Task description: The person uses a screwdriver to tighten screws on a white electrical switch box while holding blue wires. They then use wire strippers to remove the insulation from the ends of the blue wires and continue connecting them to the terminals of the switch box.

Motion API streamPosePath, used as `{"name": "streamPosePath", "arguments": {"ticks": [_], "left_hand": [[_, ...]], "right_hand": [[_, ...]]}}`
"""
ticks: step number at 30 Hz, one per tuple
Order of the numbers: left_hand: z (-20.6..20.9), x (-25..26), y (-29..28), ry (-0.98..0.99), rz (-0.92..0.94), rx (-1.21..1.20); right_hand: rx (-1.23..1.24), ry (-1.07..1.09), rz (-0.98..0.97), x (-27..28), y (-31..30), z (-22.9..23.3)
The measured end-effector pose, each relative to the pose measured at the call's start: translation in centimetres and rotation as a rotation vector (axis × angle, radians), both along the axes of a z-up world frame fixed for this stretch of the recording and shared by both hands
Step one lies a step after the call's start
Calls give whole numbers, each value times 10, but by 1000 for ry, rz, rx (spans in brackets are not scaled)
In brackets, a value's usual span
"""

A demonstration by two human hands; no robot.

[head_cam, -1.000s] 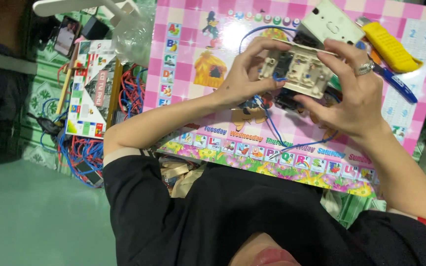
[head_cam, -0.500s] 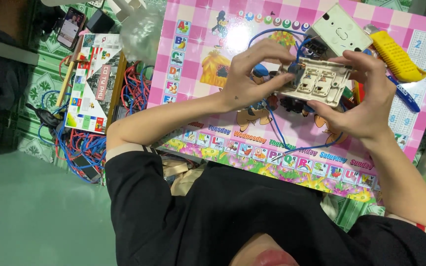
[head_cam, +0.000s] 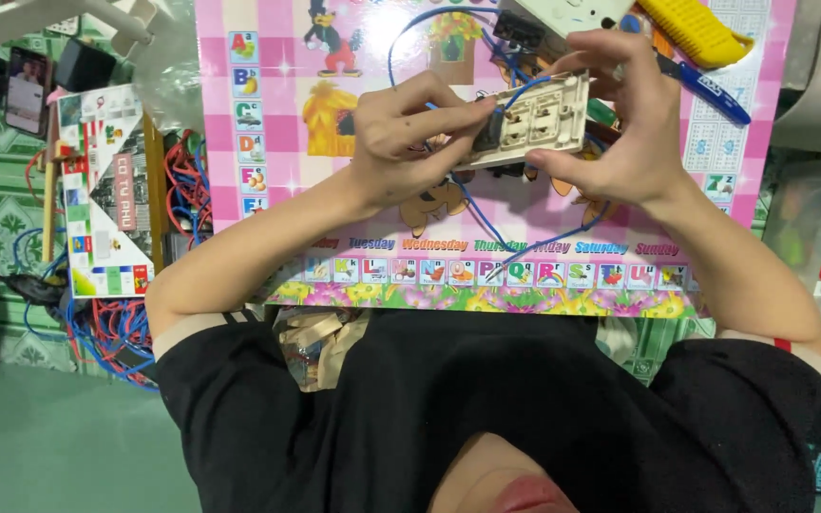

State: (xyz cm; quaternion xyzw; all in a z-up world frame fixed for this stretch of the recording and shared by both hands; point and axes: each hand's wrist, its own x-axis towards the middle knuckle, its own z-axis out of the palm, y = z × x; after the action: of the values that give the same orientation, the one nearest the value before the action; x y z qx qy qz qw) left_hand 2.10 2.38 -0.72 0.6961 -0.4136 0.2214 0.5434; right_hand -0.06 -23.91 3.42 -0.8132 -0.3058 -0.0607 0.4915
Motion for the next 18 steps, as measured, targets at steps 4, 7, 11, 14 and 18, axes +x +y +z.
{"name": "streamPosePath", "arguments": {"ticks": [4, 7, 11, 14, 18], "left_hand": [[-3, 2, 2, -34, -6, 49], [9, 5, 0, -104, -43, 88], [14, 9, 3, -18, -213, 154], [10, 9, 6, 24, -257, 186], [6, 10, 7, 59, -223, 168]], "right_hand": [[6, 23, 2, 1, 1, -1], [54, 45, 54, 2, 1, -1], [175, 67, 146, 7, -2, -6], [236, 72, 185, 10, -4, -8], [246, 40, 241, 15, -9, -15]]}}
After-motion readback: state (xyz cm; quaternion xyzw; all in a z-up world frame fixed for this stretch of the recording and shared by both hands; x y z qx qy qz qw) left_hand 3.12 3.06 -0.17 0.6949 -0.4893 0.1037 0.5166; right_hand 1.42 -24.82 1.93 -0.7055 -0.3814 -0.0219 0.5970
